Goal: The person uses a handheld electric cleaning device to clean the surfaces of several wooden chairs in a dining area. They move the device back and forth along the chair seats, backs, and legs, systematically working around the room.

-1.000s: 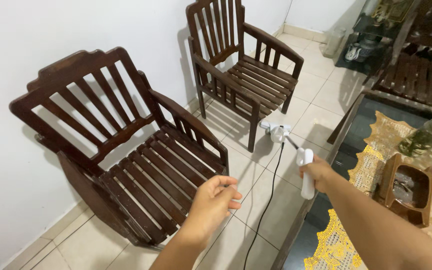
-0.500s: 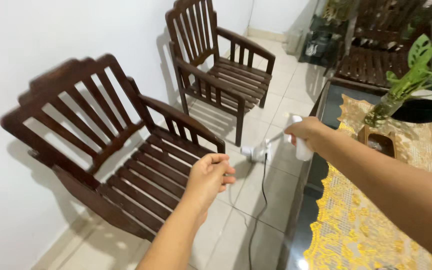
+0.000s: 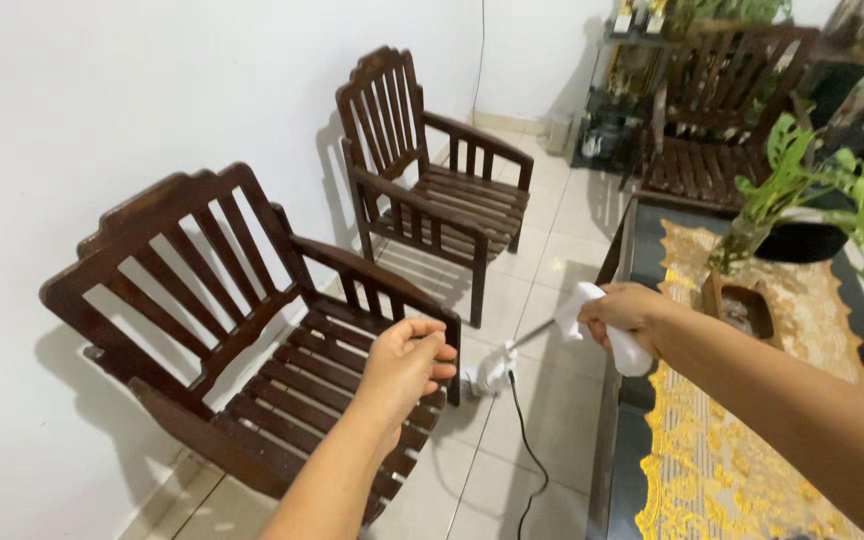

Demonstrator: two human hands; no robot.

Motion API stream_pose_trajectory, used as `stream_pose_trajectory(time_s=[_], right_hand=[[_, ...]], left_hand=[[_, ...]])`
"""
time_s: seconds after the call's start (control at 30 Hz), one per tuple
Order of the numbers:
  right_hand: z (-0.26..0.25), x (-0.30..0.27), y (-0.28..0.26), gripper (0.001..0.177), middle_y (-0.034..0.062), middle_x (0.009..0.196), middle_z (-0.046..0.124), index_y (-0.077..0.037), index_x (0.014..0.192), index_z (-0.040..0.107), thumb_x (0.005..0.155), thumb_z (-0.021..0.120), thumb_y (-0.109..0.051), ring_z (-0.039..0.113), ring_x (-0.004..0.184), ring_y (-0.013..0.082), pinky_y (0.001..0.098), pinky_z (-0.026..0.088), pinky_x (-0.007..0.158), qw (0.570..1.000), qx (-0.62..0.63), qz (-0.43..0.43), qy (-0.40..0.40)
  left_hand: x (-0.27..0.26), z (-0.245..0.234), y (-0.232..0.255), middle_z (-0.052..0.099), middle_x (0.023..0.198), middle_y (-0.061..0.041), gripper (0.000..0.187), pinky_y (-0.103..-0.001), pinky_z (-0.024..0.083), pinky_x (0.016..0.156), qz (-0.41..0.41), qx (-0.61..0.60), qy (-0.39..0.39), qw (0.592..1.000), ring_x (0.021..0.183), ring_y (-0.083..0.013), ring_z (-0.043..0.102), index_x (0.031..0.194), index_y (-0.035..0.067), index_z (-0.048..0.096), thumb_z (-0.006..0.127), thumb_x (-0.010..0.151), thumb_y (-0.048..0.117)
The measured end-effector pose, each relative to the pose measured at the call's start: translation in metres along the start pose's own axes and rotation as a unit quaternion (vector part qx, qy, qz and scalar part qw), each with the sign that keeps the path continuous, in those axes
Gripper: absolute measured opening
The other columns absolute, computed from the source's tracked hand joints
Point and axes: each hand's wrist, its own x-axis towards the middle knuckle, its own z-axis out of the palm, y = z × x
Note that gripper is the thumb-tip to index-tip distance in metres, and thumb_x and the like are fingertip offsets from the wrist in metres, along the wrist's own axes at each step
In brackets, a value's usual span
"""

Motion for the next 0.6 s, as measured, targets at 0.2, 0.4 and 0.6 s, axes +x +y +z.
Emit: stream_pose_trajectory(time_s=[0.2, 0.4, 0.6], right_hand=[[0.019, 0.030, -0.009, 0.032, 0.0067, 0.066, 0.055, -0.004, 0.117, 0.068, 0.085, 0.067, 0.000, 0.049, 0.051, 0.0136, 0.0308, 0.040, 0.045, 0.998, -0.042, -0.035, -0.039], [-0.025, 0.091, -0.044, 0.052, 0.0055, 0.072, 0.062, -0.009, 0.133, 0.068, 0.081, 0.068, -0.002, 0.052, 0.056, 0.0124, 0.0294, 0.045, 0.051, 0.974, -0.190, -0.111, -0.054], [-0.035, 0.170, -0.068, 0.052, 0.0088, 0.073, 0.062, -0.013, 0.136, 0.065, 0.084, 0.071, -0.011, 0.055, 0.056, 0.0161, 0.0327, 0.047, 0.050, 0.967, -0.212, -0.121, -0.074]], left_hand=[[0.014, -0.008, 0.004, 0.074, 0.100, -0.002, 0.029, -0.029, 0.051, 0.076, -0.004, 0.033, -0.004, 0.999, 0.088, -0.0121, 0.069, 0.119, 0.013, 0.065, 0.058, 0.094, 0.026], [0.077, -0.011, 0.004, 0.075, 0.100, -0.003, 0.030, -0.029, 0.051, 0.076, -0.034, 0.039, -0.005, 0.999, 0.088, -0.0124, 0.070, 0.120, 0.012, 0.065, 0.058, 0.094, 0.024], [0.176, 0.003, 0.016, 0.072, 0.096, -0.006, 0.028, -0.029, 0.047, 0.065, -0.054, 0.037, 0.001, 0.998, 0.077, -0.0127, 0.066, 0.117, 0.010, 0.064, 0.058, 0.097, 0.029]])
